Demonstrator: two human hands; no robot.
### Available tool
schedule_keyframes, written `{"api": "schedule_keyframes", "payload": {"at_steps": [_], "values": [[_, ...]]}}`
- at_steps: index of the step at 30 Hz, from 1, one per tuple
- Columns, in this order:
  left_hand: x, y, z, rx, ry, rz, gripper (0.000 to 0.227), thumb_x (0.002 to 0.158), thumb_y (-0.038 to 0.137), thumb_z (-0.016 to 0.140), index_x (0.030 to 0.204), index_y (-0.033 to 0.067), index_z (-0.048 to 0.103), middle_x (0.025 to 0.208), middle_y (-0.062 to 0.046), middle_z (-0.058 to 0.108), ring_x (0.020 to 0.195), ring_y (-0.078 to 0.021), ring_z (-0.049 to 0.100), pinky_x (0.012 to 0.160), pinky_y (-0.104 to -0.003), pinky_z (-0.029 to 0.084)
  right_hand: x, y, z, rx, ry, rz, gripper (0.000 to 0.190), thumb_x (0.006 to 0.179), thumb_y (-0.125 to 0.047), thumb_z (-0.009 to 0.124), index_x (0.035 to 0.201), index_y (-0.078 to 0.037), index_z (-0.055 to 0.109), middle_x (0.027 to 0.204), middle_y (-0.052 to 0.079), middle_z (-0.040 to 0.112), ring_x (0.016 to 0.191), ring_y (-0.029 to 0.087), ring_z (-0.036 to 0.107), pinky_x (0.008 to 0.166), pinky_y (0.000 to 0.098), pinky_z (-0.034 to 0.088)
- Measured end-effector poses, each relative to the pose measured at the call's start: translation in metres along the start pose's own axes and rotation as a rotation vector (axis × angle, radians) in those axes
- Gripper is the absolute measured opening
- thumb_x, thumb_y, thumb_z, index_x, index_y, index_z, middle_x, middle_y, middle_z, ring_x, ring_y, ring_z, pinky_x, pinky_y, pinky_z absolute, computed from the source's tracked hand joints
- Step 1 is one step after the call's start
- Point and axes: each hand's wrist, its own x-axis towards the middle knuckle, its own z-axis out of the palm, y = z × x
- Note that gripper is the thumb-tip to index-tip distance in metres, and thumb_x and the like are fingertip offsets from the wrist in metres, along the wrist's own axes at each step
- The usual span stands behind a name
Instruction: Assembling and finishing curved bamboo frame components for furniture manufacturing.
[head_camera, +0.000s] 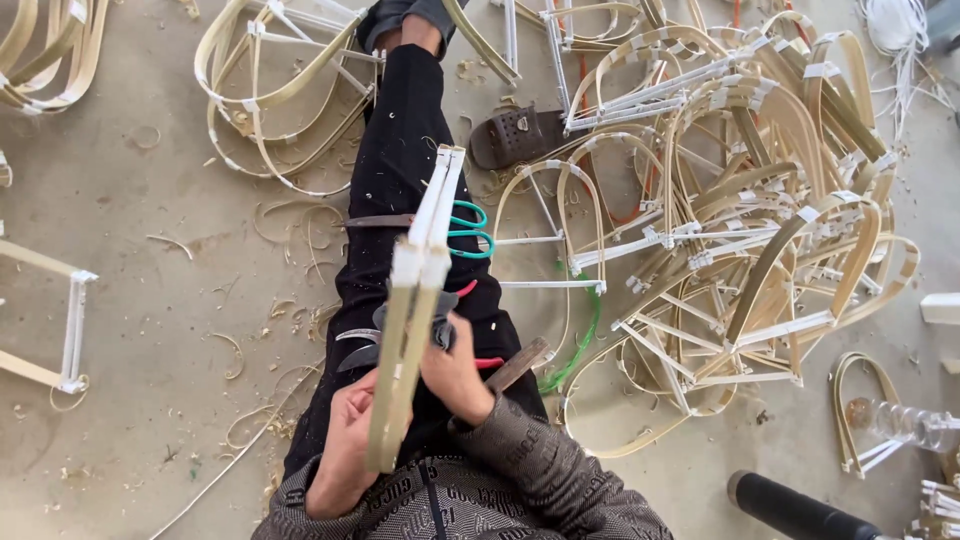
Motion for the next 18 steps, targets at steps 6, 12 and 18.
{"api": "schedule_keyframes", "payload": {"at_steps": [6, 12, 18], "values": [[-0.007, -0.005, 0.009, -0.019, -0.111, -0.043, 0.037, 0.094, 0.009, 0.064, 0.128, -0.0034, 0.068, 0.06, 0.001, 0.061, 0.043, -0.0006, 0.047, 0.038, -0.018, 0.034, 0.124, -0.074, -0.04, 0.205, 0.304, -0.094, 0.015, 0.094, -0.005, 0.062, 0.109, -0.009, 0.061, 0.097, 0.004, 0.072, 0.082, 0.01, 0.071, 0.069, 0.028, 0.059], [0.003, -0.015, -0.012, -0.002, -0.008, -0.016, 0.018, 0.094, 0.008, 0.066, 0.097, -0.0099, 0.07, 0.059, 0.0, 0.06, 0.044, -0.0051, 0.049, 0.04, -0.02, 0.035, 0.014, -0.025, -0.003, 0.054, 0.14, 0.053, 0.021, 0.094, -0.006, 0.068, 0.11, 0.003, 0.058, 0.1, 0.004, 0.068, 0.088, 0.011, 0.064, 0.077, 0.0285, 0.053], [-0.006, -0.016, -0.019, -0.002, -0.087, 0.01, 0.017, 0.096, 0.01, 0.067, 0.094, -0.0062, 0.062, 0.062, -0.001, 0.058, 0.047, -0.0078, 0.052, 0.04, -0.022, 0.04, 0.054, -0.086, 0.0, -0.227, 0.107, -0.152, 0.007, 0.093, -0.005, 0.07, 0.097, 0.001, 0.07, 0.085, 0.0, 0.068, 0.078, 0.009, 0.06, 0.07, 0.027, 0.051]]}}
